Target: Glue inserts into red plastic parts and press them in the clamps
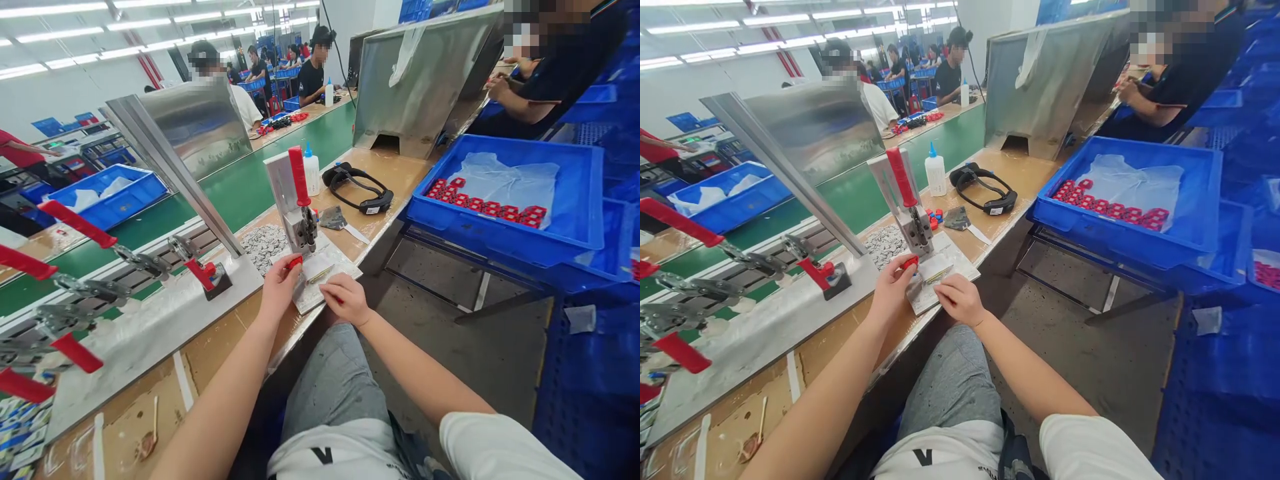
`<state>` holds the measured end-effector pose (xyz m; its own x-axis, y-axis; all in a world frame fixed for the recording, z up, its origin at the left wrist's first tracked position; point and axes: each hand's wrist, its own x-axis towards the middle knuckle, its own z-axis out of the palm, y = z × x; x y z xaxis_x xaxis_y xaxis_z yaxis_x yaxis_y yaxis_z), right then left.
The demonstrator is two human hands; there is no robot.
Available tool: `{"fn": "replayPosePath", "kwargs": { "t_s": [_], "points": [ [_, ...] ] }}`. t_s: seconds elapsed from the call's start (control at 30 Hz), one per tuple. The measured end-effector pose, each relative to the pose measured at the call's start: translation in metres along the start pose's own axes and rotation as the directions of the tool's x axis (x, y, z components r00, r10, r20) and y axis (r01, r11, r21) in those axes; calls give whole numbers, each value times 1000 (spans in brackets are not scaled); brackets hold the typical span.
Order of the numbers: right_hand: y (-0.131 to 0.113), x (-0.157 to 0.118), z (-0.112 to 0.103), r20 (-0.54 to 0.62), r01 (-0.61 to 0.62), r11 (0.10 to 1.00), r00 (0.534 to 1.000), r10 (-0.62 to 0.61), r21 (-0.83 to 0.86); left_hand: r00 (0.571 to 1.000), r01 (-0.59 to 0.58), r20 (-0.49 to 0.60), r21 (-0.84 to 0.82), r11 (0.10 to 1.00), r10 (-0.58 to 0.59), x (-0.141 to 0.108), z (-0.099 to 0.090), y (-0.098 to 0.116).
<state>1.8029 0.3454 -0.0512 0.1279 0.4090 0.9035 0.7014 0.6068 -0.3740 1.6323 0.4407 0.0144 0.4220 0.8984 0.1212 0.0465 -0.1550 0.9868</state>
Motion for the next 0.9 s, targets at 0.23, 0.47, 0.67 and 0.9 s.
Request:
{"fn": "replayPosePath", "kwargs": {
  "t_s": [0.23,0.47,0.67,0.9],
  "points": [
    [8,122,-28,-5,-280,953,959,282,119,996,-51,-65,166,985,63,9,19,-8],
    [-1,237,-33,464,-373,865,865,192,336,994,-80,-64,178,981,93,20,37,-15],
    [-49,168,-62,304,-208,956,943,139,208,987,-125,-79,187,974,142,18,41,-28],
    [-29,77,-56,245,90,996,965,-92,18,975,-199,-70,171,965,213,16,42,-37]
  ]
}}
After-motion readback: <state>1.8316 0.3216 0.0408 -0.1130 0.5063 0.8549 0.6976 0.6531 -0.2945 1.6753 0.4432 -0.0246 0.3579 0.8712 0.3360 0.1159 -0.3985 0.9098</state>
